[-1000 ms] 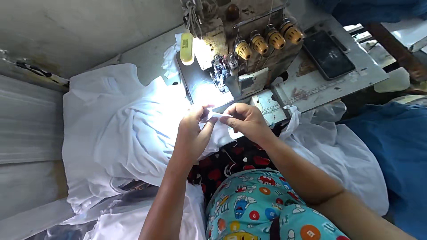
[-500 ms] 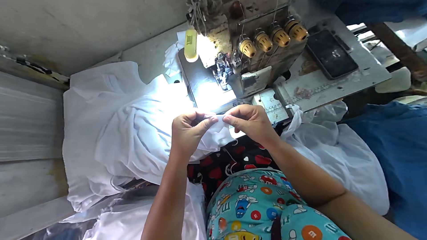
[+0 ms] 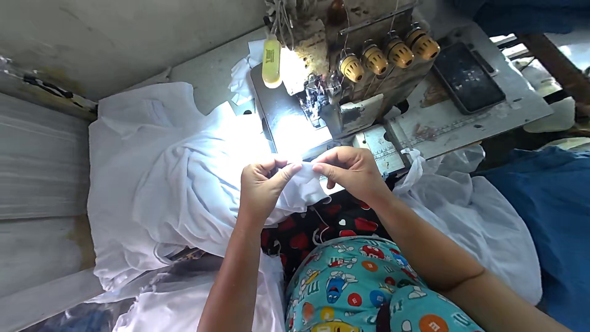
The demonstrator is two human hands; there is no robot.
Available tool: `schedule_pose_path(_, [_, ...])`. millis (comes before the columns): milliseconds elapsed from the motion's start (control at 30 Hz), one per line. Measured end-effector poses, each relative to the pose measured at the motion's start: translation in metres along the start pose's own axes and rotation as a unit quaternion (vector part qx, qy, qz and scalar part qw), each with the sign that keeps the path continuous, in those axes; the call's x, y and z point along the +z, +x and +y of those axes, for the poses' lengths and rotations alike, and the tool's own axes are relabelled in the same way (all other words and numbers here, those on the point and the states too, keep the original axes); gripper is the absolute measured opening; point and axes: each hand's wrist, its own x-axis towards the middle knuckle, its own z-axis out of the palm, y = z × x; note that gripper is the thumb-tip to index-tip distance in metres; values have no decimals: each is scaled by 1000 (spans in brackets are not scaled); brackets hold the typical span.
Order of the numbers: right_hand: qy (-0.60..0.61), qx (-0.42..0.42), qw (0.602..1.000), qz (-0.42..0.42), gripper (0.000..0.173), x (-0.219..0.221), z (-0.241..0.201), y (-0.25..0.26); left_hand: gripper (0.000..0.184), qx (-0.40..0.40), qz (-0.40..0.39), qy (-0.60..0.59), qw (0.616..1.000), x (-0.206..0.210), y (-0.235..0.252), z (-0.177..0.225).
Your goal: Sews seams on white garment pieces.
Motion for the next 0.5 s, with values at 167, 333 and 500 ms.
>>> schedule_pose_path(167, [27, -7, 999, -37, 3, 6, -12, 4, 11, 2, 2, -28, 1000, -8, -6, 7])
schedule_pose_path(333, [74, -32, 995, -52, 12, 8, -22, 15, 10, 154, 32, 41, 987, -5, 7, 24])
schedule_pose_path(500, [-8, 22, 999, 37, 17, -7, -3, 19, 13, 264, 38, 172, 948, 32, 46, -2])
